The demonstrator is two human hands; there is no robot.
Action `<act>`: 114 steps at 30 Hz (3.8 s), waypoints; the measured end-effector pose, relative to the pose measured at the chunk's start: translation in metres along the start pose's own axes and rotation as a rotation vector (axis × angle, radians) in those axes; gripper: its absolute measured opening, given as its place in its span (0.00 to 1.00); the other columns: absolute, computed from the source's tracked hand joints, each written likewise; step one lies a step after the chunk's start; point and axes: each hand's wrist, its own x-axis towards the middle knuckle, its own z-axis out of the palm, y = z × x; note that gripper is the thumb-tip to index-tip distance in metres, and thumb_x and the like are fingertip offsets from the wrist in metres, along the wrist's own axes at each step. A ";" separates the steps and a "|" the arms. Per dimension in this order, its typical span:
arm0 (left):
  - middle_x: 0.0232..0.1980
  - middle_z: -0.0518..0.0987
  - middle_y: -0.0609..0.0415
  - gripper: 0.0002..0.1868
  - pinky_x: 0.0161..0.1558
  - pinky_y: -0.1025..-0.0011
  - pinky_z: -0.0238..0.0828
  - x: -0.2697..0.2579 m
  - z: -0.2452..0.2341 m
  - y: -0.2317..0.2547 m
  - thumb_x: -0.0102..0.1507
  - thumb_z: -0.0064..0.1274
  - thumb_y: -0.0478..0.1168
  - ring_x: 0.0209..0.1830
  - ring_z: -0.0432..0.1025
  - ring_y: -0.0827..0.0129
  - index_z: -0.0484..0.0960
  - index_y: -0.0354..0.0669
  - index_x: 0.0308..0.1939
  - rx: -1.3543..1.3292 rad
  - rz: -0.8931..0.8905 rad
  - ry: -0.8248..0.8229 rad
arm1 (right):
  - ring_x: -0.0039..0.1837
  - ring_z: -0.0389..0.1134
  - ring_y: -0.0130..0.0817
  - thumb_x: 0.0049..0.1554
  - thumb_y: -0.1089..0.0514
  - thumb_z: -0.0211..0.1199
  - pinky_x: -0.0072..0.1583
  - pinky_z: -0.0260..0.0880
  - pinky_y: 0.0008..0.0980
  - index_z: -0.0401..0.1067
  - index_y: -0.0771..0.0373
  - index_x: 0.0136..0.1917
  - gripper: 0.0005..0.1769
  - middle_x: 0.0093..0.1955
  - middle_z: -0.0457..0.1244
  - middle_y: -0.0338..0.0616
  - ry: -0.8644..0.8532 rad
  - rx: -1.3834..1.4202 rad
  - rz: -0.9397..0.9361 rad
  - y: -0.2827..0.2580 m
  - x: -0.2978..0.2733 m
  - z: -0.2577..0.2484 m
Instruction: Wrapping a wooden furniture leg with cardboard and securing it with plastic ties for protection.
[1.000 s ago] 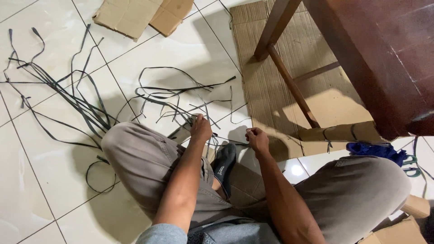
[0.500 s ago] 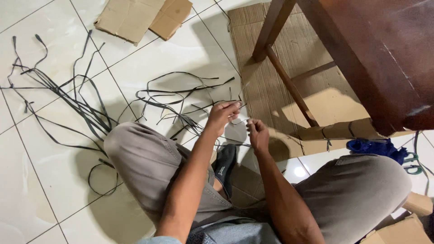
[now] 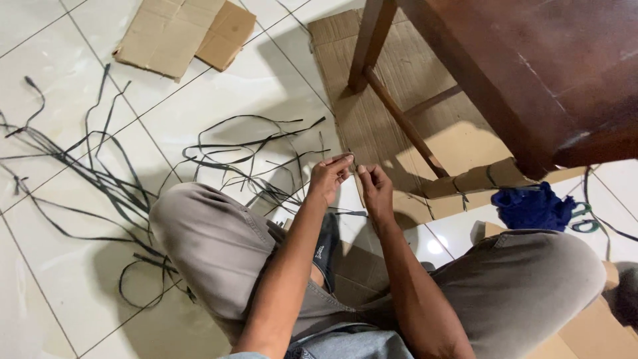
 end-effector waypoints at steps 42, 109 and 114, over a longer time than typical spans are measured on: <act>0.79 0.56 0.29 0.41 0.77 0.50 0.52 0.064 0.150 -0.170 0.63 0.38 0.37 0.79 0.54 0.42 0.47 0.26 0.79 0.895 -0.189 -0.298 | 0.54 0.70 0.65 0.53 0.54 0.58 0.55 0.63 0.61 0.80 0.67 0.52 0.20 0.47 0.70 0.62 0.561 -0.400 0.591 0.100 0.053 -0.261; 0.29 0.83 0.52 0.04 0.37 0.71 0.70 0.094 0.082 -0.294 0.60 0.60 0.41 0.29 0.76 0.68 0.85 0.48 0.38 0.817 -0.083 -0.151 | 0.47 0.75 0.43 0.59 0.45 0.61 0.56 0.72 0.41 0.79 0.50 0.47 0.12 0.40 0.74 0.40 0.490 -0.603 0.684 0.088 -0.024 -0.205; 0.43 0.83 0.45 0.06 0.45 0.62 0.71 0.086 0.082 -0.296 0.61 0.61 0.38 0.42 0.76 0.61 0.85 0.42 0.40 0.726 -0.133 -0.234 | 0.55 0.74 0.53 0.61 0.46 0.60 0.58 0.72 0.48 0.78 0.51 0.50 0.12 0.44 0.74 0.43 0.368 -0.787 0.624 0.061 -0.034 -0.193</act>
